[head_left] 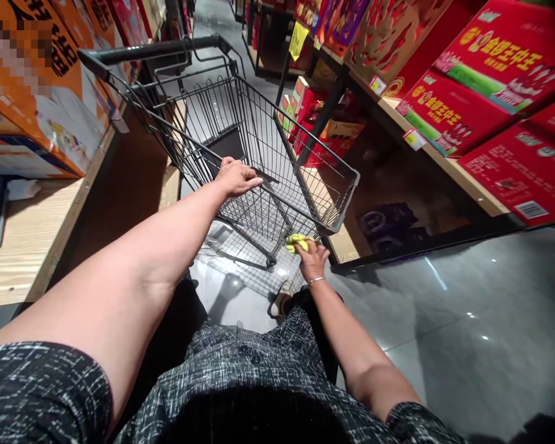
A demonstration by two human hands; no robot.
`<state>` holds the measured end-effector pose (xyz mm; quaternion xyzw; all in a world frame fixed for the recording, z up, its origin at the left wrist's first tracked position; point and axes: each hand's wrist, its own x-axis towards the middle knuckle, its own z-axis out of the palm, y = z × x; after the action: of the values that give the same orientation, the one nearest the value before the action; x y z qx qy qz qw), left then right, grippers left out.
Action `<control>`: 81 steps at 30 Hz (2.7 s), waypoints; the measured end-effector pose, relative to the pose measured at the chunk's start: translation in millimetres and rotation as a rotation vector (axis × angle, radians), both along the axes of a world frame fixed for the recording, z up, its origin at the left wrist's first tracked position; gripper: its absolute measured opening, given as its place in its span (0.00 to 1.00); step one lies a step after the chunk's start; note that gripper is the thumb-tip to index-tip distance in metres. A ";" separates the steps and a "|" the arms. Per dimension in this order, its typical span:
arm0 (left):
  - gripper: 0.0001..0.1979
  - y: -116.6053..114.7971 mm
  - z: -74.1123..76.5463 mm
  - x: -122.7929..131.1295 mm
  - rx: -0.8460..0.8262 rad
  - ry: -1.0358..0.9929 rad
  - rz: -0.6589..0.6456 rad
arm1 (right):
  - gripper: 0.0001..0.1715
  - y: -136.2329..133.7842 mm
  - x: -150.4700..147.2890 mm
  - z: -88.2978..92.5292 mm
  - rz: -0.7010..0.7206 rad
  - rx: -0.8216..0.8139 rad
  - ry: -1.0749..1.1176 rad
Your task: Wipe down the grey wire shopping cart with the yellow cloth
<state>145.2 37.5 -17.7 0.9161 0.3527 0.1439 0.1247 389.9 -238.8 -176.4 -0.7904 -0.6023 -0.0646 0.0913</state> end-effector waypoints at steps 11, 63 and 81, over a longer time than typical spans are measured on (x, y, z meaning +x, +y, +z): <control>0.20 19.6 -7.7 -13.1 -0.006 -0.025 -0.001 | 0.29 9.9 -52.0 14.1 0.095 0.121 0.057; 0.16 -23.2 -24.4 -54.0 -0.172 -0.135 -0.002 | 0.32 29.4 -92.2 134.0 0.417 0.161 0.157; 0.15 -58.6 -42.8 -58.2 -0.255 -0.170 -0.173 | 0.25 111.3 -15.4 119.0 0.024 0.115 0.227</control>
<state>87.0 -21.1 -60.6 0.9044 0.2761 0.1634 0.2812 374.5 -127.5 -57.5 -0.7790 -0.5927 -0.0080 0.2048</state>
